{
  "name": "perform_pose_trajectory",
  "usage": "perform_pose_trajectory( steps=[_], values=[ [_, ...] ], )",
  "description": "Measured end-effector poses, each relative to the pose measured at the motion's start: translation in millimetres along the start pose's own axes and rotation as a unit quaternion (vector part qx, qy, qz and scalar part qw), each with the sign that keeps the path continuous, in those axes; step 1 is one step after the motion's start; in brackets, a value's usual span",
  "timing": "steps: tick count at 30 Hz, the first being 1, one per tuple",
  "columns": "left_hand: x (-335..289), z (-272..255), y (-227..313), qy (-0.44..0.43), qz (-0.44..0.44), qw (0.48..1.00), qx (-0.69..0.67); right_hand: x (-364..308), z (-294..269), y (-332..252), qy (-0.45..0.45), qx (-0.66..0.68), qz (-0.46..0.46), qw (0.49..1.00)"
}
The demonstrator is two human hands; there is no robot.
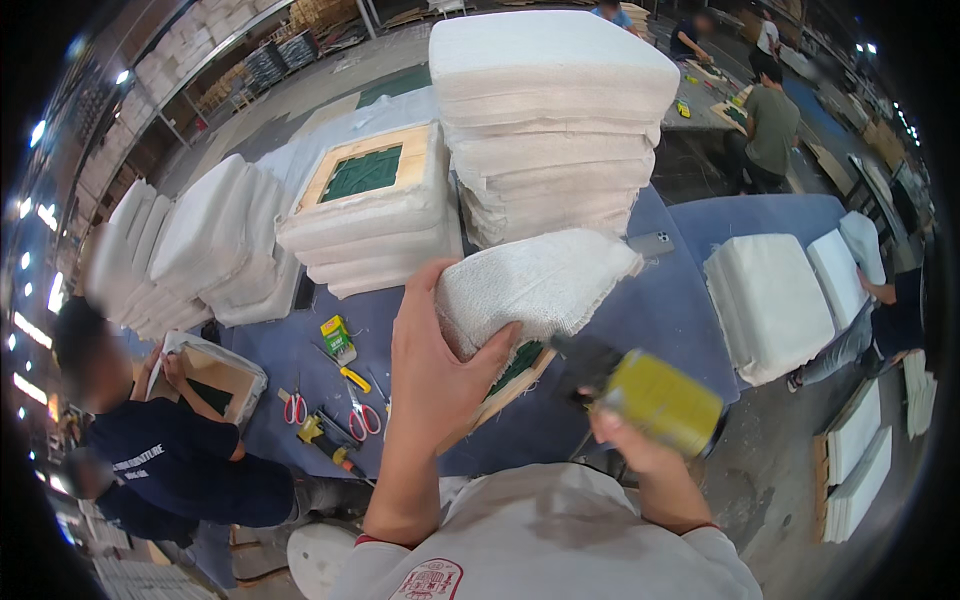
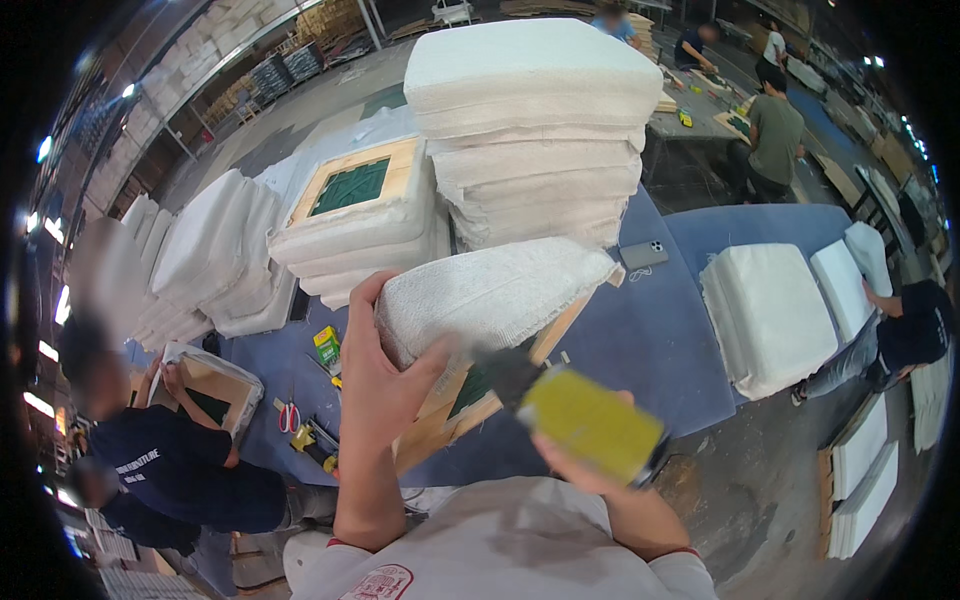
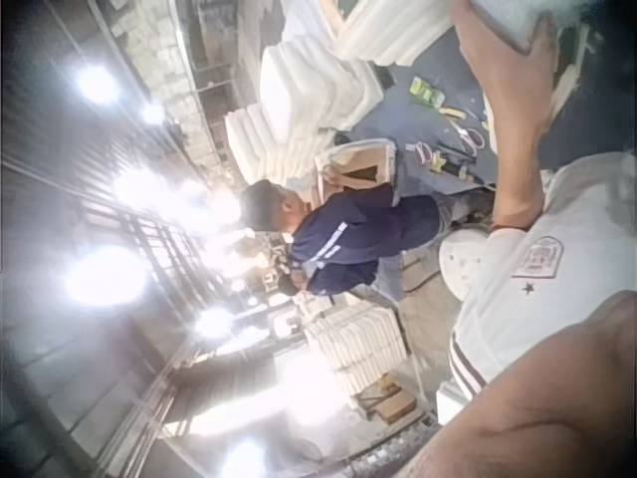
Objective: The person assembles cushion covers over foam inserts on a workbench. They use a staple gun to secure the fabric to a wooden frame, trim excess material with scissors, and fold the edges neatly. The process is repeated for multiple cushion units.
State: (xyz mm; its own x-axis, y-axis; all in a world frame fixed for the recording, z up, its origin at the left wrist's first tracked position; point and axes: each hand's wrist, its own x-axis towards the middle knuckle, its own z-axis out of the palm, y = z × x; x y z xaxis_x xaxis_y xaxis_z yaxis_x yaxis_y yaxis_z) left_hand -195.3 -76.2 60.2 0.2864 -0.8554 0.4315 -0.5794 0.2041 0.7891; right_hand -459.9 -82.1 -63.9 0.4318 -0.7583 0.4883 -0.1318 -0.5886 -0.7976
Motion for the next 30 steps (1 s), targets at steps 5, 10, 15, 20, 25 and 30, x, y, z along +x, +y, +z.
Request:
perform_pose_trajectory(
  steps=[5,10,15,20,25,30],
  values=[
    [1,3,-7,0.002,-0.011,1.0,-0.022,50,25,-35,0.014,-0.057,-0.048,0.997],
    [6,-2,-18,0.0,0.035,0.998,-0.044,58,34,-38,0.028,-0.018,-0.02,0.999],
    [14,0,-23,-0.009,0.035,0.998,-0.051,64,33,-34,0.003,0.032,-0.002,0.999],
    [13,-11,-32,-0.006,0.019,0.999,-0.041,77,24,-35,-0.08,-0.007,0.017,0.997],
    [7,-58,-41,-0.03,-0.045,0.998,0.017,84,-1,-19,-0.15,0.0,-0.001,0.989],
    [-31,-147,-65,-0.081,-0.134,0.984,0.085,54,-39,45,-0.185,-0.13,0.259,0.939]
  ],
)
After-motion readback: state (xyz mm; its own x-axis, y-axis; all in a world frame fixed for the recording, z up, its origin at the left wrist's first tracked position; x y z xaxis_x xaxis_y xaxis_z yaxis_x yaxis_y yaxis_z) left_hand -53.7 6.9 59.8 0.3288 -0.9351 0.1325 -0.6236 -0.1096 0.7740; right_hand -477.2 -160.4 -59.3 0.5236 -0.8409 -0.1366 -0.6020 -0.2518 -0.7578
